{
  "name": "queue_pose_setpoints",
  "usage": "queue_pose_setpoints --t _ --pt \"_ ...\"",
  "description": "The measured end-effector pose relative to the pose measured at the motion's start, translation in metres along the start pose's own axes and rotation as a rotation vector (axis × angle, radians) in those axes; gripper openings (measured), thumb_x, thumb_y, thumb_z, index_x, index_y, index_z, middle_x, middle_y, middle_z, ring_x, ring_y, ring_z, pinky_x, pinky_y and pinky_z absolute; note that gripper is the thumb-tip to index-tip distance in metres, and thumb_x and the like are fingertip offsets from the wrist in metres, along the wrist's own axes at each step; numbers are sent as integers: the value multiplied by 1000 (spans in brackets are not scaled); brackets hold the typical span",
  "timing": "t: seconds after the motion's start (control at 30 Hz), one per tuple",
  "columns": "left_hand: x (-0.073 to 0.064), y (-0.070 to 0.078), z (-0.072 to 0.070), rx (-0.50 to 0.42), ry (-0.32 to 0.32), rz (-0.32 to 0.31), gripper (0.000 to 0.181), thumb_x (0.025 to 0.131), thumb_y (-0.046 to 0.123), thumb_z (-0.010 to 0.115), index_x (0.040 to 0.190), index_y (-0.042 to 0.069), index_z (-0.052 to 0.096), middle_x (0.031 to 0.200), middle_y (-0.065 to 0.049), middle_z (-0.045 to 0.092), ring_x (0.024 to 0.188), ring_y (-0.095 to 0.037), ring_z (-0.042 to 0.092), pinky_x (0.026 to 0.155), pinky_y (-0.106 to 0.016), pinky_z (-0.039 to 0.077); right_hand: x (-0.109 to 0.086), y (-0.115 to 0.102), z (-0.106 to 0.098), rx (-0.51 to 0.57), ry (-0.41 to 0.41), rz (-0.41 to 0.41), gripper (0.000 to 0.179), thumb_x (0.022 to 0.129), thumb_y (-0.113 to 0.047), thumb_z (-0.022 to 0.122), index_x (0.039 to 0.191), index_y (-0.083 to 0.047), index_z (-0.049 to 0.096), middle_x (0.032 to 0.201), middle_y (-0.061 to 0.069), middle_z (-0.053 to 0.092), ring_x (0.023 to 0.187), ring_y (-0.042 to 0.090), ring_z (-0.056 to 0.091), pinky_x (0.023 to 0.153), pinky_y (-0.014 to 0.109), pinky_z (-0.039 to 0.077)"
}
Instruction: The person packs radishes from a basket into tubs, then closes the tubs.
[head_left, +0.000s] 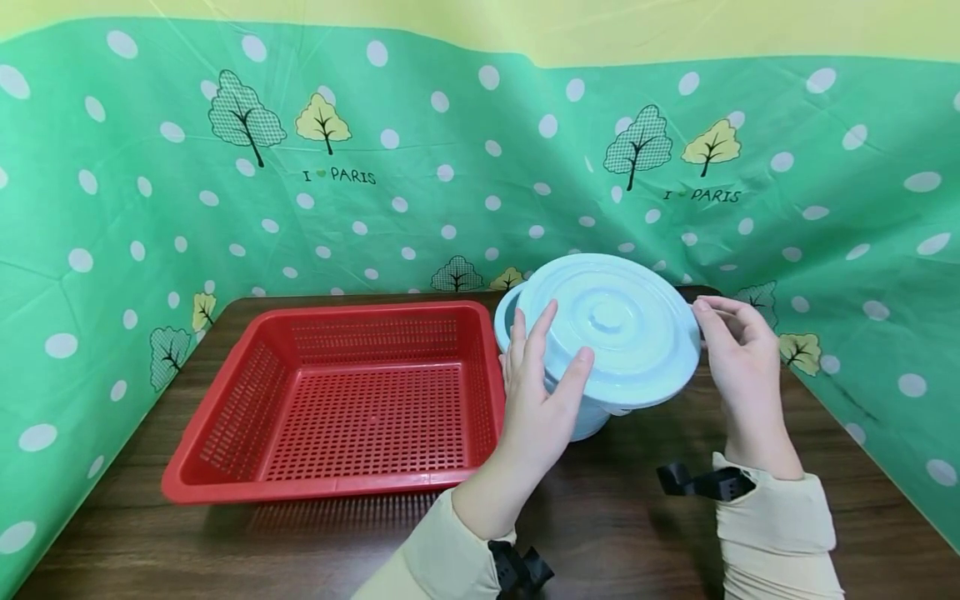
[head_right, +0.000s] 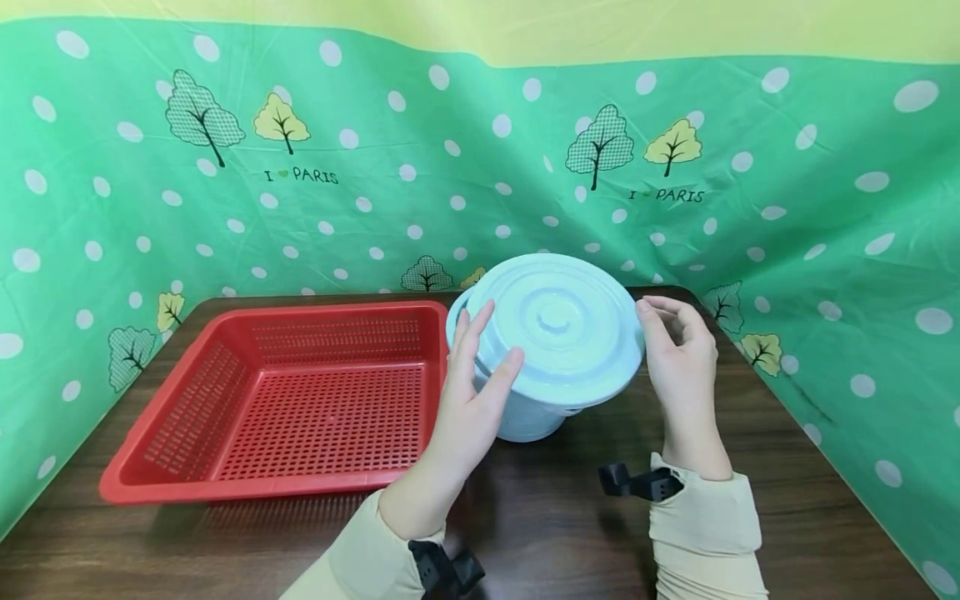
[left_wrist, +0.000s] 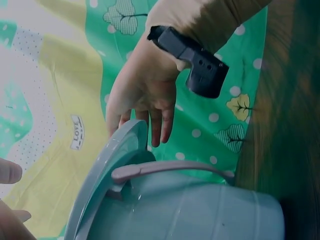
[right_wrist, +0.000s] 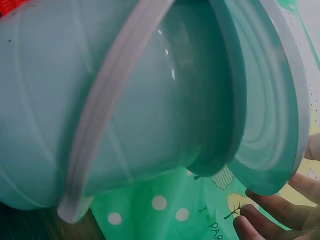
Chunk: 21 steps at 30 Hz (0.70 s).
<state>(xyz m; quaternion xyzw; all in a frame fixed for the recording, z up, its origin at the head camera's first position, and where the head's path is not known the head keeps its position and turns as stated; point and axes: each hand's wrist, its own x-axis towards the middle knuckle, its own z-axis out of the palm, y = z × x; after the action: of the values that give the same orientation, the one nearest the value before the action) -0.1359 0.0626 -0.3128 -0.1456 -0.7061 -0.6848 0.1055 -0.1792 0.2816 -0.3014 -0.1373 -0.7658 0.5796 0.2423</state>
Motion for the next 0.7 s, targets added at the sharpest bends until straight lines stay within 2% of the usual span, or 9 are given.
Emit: queue_pose_setpoints --t 0.1,0.27,0.5,0.7 --pt "3 0 -2 -11 20 -19 61 96 34 58 153 30 36 167 -5 6 153 -35 2 114 -72 11 -1 1 2 -33 -41 -10 25 99 -39 57 117 -24 63 104 -19 59 97 1 54 78 15 45" --pt "5 -1 -3 -17 38 -30 62 96 33 58 153 29 36 167 -6 7 152 -31 7 112 -71 22 -2 1 5 -65 -63 -18 28 100 -42 54 120 -24 62 106 -20 56 99 1 53 80 18 44" --pt "7 0 -5 -32 54 -41 61 95 32 60 152 30 37 167 -7 6 152 -31 7 112 -72 20 -2 4 7 -83 -72 -35 31 99 -43 54 122 -23 62 105 -22 57 98 1 54 79 16 45" --pt "10 0 -8 -41 65 -59 63 94 30 61 152 31 36 167 -4 5 153 -30 4 114 -72 17 -3 6 9 -111 -99 -61 40 99 -43 55 127 -15 61 103 -23 58 100 0 56 78 13 47"
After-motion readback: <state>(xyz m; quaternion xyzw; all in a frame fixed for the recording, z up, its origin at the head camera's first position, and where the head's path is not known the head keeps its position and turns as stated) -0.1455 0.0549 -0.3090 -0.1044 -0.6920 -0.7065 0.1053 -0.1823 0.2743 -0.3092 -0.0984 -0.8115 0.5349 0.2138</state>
